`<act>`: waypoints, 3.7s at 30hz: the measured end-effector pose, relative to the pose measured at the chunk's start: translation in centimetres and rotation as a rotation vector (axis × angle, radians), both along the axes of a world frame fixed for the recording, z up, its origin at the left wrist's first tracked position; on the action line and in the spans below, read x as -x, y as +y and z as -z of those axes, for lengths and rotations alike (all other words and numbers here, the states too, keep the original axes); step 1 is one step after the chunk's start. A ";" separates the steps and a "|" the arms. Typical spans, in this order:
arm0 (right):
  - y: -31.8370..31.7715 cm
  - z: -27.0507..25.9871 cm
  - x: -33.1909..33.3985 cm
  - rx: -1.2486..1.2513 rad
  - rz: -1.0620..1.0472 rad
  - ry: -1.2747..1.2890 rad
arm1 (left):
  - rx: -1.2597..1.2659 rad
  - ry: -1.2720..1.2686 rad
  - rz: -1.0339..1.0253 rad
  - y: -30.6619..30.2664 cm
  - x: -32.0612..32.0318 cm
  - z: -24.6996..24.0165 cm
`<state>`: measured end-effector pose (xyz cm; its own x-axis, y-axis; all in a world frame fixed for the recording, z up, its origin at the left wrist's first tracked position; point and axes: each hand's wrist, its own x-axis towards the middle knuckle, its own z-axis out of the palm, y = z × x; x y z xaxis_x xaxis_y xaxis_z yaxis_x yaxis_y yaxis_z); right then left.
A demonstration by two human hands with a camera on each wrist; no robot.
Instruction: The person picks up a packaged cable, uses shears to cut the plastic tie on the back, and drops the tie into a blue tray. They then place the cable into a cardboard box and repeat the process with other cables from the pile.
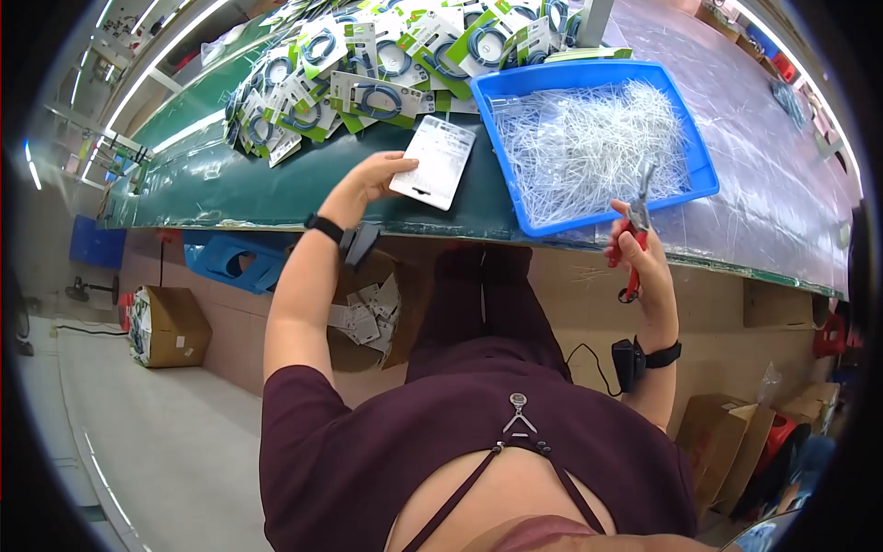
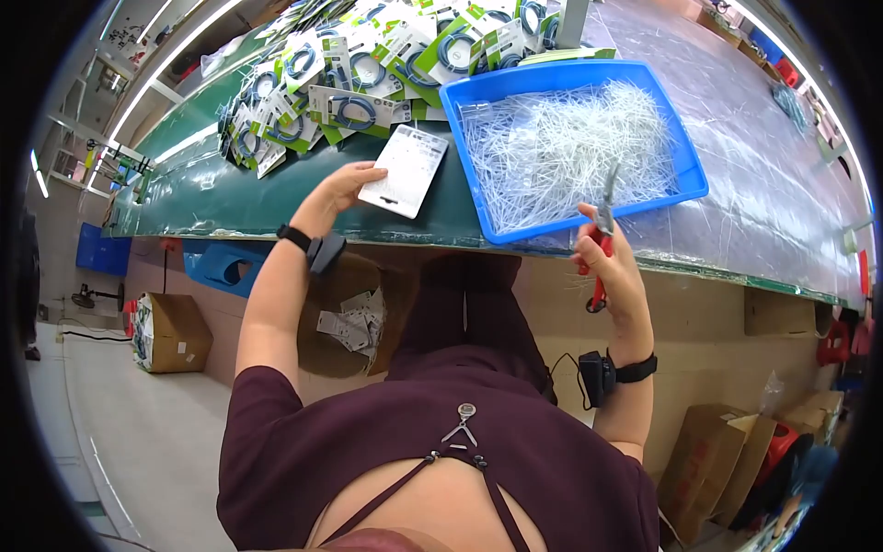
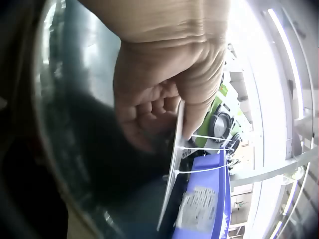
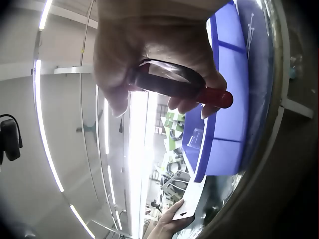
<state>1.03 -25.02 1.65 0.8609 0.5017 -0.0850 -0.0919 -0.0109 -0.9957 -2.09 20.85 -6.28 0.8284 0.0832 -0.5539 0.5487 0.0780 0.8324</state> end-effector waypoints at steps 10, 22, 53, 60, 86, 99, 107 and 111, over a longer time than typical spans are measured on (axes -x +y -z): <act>7.7 -0.7 1.0 0.631 0.062 -1.035 | 0.546 -0.514 -0.322 -10.3 7.5 -6.5; 4.4 -0.5 0.2 0.689 0.217 -0.974 | 0.366 -0.748 -0.202 -20.0 3.7 -9.7; 1.8 0.9 -2.6 0.763 0.183 -0.735 | 0.123 -0.925 -0.128 -24.5 -0.1 -8.3; 2.7 0.4 -4.2 0.714 0.126 -0.670 | 0.131 -0.851 -0.144 -24.2 -1.0 -7.8; 2.8 0.9 -3.0 0.592 0.197 -0.966 | 0.202 -0.820 -0.189 -23.9 -1.0 -7.2; 3.2 0.6 -2.1 0.608 0.112 -0.827 | 0.379 -0.877 -0.114 -24.4 -1.2 -5.7; 3.5 0.0 -1.5 0.436 0.115 -0.856 | 1.033 -0.613 0.087 -24.5 -2.1 -5.0; 3.3 0.0 -1.2 0.437 0.098 -0.851 | 1.071 -0.595 0.115 -24.2 -1.3 -5.8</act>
<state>2.25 -21.76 1.69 0.7568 0.4963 0.4254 0.6396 -0.4280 -0.6386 -0.76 -3.37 -0.52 0.9478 -0.2708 0.1684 0.1543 0.8517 0.5008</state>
